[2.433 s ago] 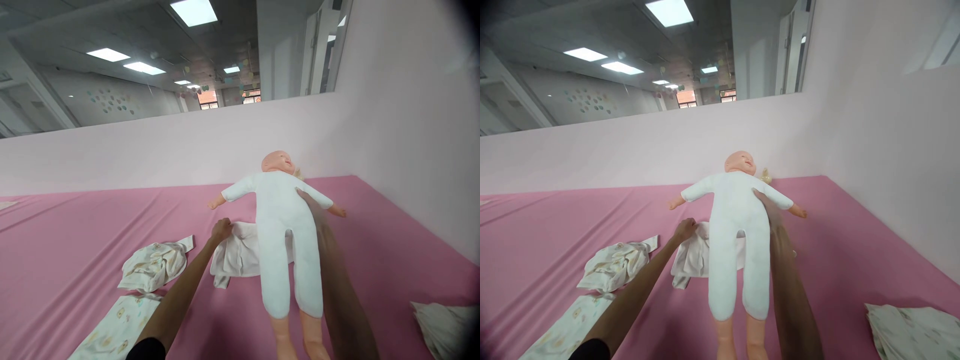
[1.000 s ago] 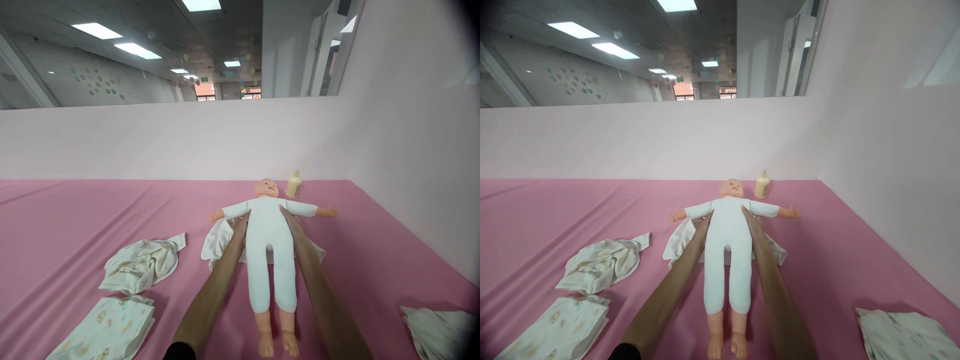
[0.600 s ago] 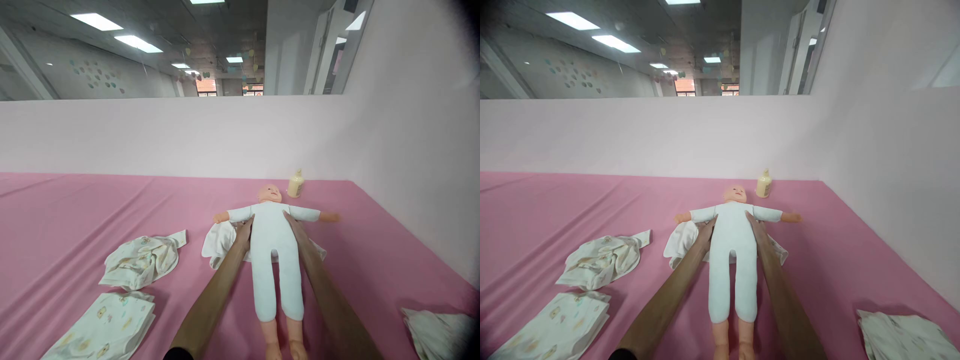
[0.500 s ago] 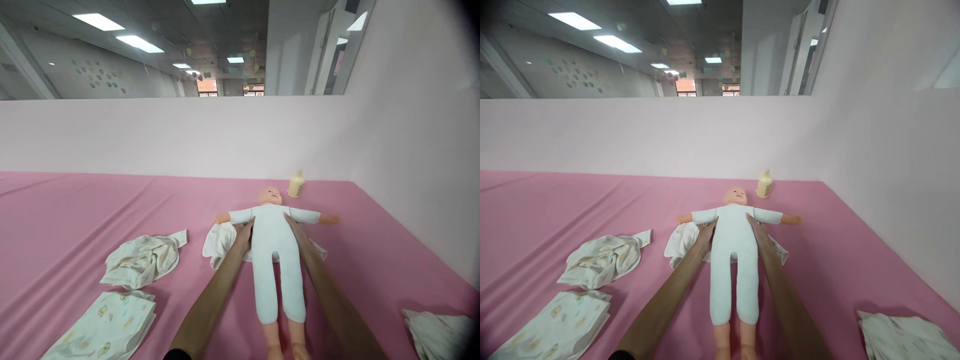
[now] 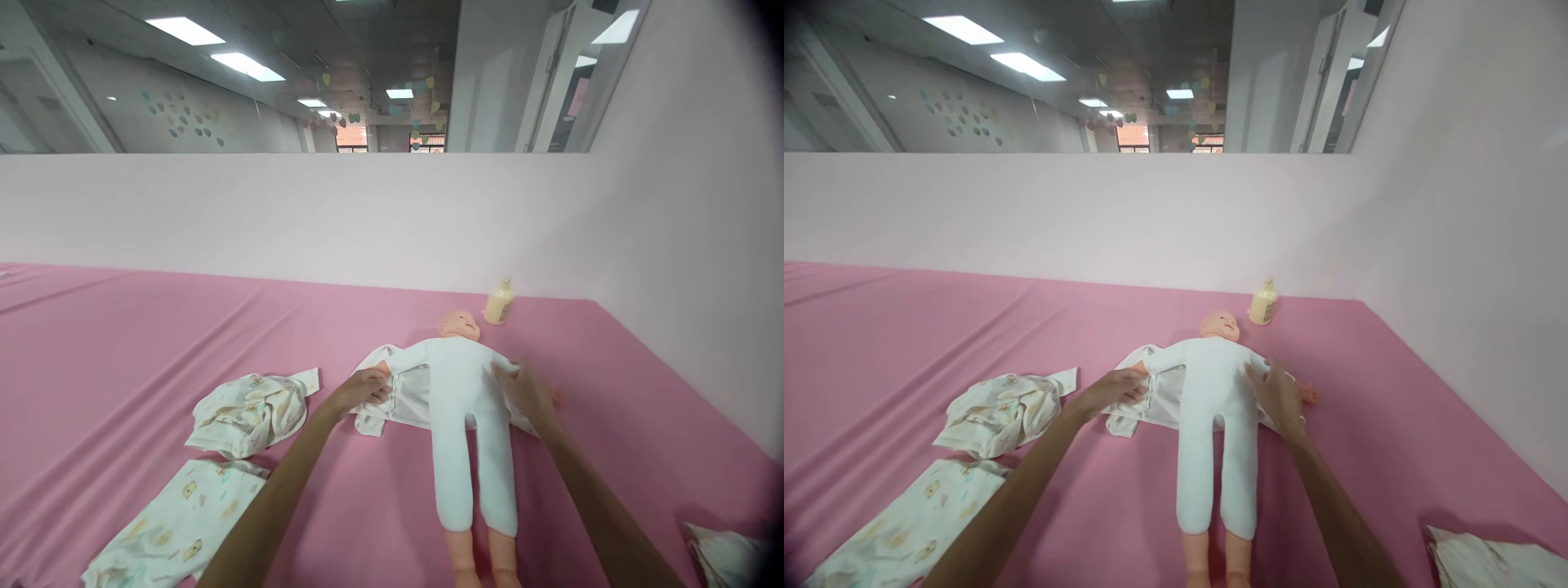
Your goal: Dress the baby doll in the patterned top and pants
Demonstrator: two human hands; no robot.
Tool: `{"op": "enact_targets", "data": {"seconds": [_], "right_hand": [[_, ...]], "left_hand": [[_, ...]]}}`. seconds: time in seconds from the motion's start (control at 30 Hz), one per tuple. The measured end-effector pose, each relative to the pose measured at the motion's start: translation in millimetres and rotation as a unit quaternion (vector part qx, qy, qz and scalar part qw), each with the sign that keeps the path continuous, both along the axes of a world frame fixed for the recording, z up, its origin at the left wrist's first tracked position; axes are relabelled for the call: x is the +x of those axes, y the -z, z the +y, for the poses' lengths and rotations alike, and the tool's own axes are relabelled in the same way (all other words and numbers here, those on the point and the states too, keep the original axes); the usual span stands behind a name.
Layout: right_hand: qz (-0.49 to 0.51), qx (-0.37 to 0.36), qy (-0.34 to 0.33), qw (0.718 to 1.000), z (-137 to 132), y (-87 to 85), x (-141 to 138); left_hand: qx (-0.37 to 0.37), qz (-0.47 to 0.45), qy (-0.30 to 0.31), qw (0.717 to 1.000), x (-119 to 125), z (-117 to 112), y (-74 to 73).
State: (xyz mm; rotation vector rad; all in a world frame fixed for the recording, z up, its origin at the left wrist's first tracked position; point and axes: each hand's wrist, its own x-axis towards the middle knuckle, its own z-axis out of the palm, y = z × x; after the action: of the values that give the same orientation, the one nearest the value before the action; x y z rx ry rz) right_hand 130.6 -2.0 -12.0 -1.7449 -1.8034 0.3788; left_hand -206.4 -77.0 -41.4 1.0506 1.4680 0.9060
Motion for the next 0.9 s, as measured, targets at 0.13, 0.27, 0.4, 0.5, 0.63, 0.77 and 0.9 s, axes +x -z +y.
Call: {"op": "enact_targets", "data": {"seconds": [0.13,0.27,0.4,0.5,0.63,0.77,0.9], "right_hand": [[-0.042,0.093,-0.144,0.984,9.2,-18.8,-56.0],[-0.199,0.145,-0.441,0.863,18.5,-14.4,-135.0],[-0.301,0.115,-0.478,0.817,36.4,4.8,-168.2],[-0.288,0.114,-0.473,0.825,48.8,11.4,-165.8],[-0.240,0.106,-0.446,0.855,53.7,9.8,-159.4],[-0.231,0.071,-0.417,0.876,50.2,5.7,-162.4],[-0.239,0.055,-0.393,0.886,46.9,2.6,-166.1]], "left_hand": [[0.024,0.328,-0.136,0.935,-38.6,6.3,-1.4],[0.019,0.342,-0.117,0.932,-37.3,23.9,8.3],[0.024,0.303,-0.085,0.949,-36.2,28.7,9.2],[0.044,0.275,-0.104,0.955,-43.4,23.4,-9.6],[0.102,0.142,-0.155,0.972,-36.1,8.9,-54.1],[0.170,0.065,-0.149,0.972,-7.1,-3.5,-90.2],[0.194,0.024,-0.124,0.973,18.7,-4.3,-102.1]]}}
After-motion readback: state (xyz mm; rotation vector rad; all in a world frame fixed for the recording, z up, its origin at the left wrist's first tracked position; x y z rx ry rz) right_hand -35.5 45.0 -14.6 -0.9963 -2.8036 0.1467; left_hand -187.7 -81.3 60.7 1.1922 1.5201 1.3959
